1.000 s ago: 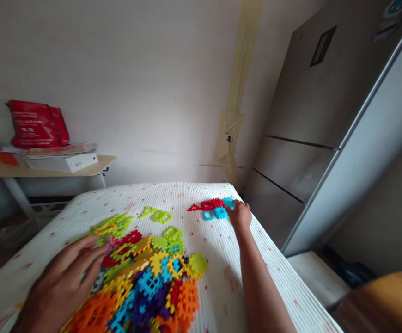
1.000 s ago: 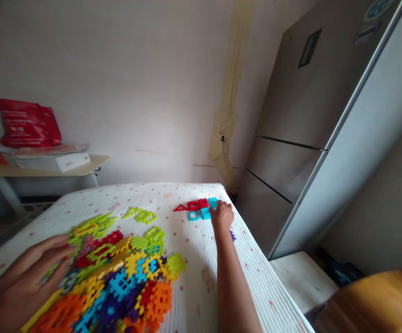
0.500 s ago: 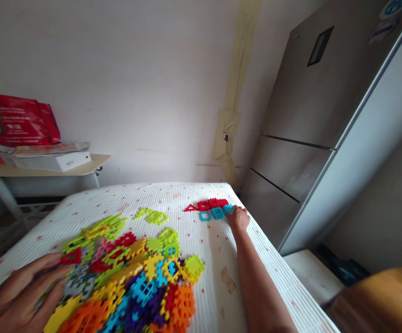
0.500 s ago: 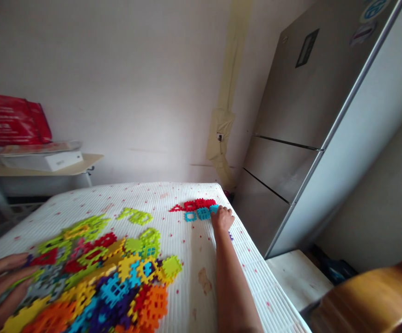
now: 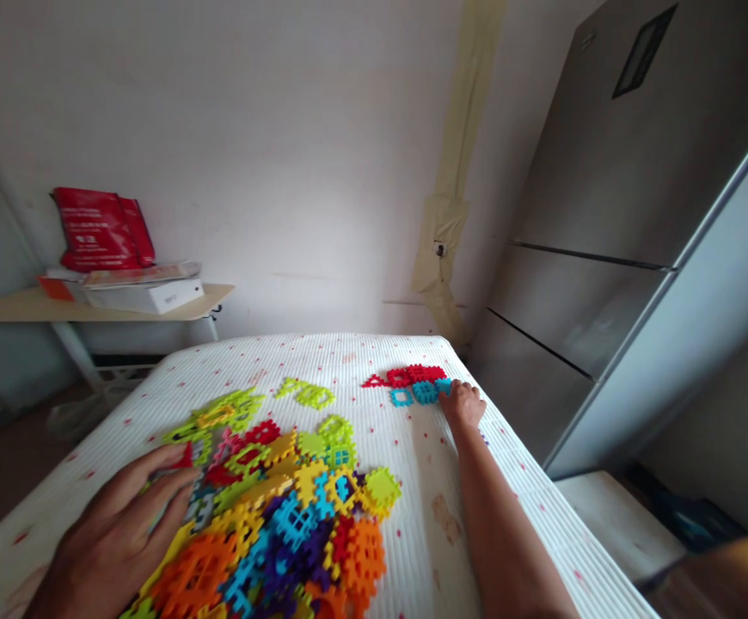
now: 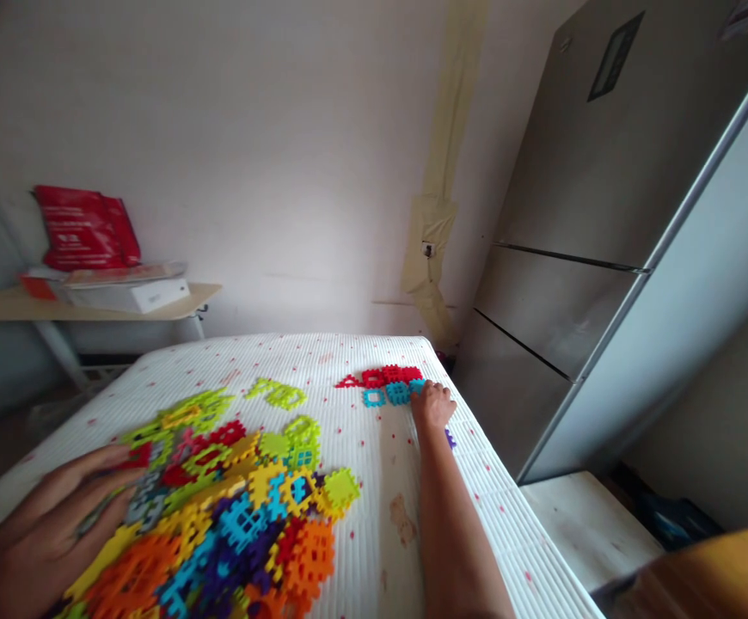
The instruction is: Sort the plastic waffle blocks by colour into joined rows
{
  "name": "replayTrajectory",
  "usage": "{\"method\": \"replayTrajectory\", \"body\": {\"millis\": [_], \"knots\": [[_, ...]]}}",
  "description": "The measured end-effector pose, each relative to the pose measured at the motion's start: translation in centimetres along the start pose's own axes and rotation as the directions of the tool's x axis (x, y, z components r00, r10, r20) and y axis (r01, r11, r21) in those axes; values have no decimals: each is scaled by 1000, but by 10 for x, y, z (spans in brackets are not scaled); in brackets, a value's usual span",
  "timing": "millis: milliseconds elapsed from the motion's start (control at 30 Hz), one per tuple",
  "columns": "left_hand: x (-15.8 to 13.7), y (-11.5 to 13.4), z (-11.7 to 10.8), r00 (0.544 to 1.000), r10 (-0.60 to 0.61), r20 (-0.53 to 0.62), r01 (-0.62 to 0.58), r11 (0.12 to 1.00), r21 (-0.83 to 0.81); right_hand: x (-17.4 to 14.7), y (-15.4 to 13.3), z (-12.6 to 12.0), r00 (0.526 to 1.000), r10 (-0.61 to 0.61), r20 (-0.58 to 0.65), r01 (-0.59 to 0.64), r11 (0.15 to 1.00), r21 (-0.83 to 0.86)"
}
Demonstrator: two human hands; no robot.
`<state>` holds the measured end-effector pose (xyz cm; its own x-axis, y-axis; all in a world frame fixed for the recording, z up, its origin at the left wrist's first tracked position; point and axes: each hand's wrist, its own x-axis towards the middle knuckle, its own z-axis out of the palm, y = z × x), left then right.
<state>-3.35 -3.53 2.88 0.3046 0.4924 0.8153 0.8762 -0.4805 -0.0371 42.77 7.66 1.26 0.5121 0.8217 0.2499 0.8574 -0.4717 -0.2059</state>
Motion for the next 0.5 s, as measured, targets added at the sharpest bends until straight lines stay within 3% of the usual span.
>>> {"method": "replayTrajectory", "body": {"millis": [133,200,267,300,367,500], "knots": [[25,22,-3,988,133,84,-130,991,-39,-1,-1,-3,997,-31,-66,32,999,8],[39,35,5,979,150,137,-135,985,-111,-3,-4,-8,982,-86,-169,90,996,16],[53,51,17,953,130,274,-77,978,-196,-6,-11,-14,949,-157,-274,172,985,29],[61,61,25,916,120,382,-30,972,-234,-9,-16,-16,928,-201,-314,224,974,38],[76,80,42,775,115,622,58,966,-251,-16,-30,-18,878,-320,-357,365,929,63],[96,107,71,684,92,724,73,978,-194,-40,-60,-10,738,-609,-291,666,726,169]]}}
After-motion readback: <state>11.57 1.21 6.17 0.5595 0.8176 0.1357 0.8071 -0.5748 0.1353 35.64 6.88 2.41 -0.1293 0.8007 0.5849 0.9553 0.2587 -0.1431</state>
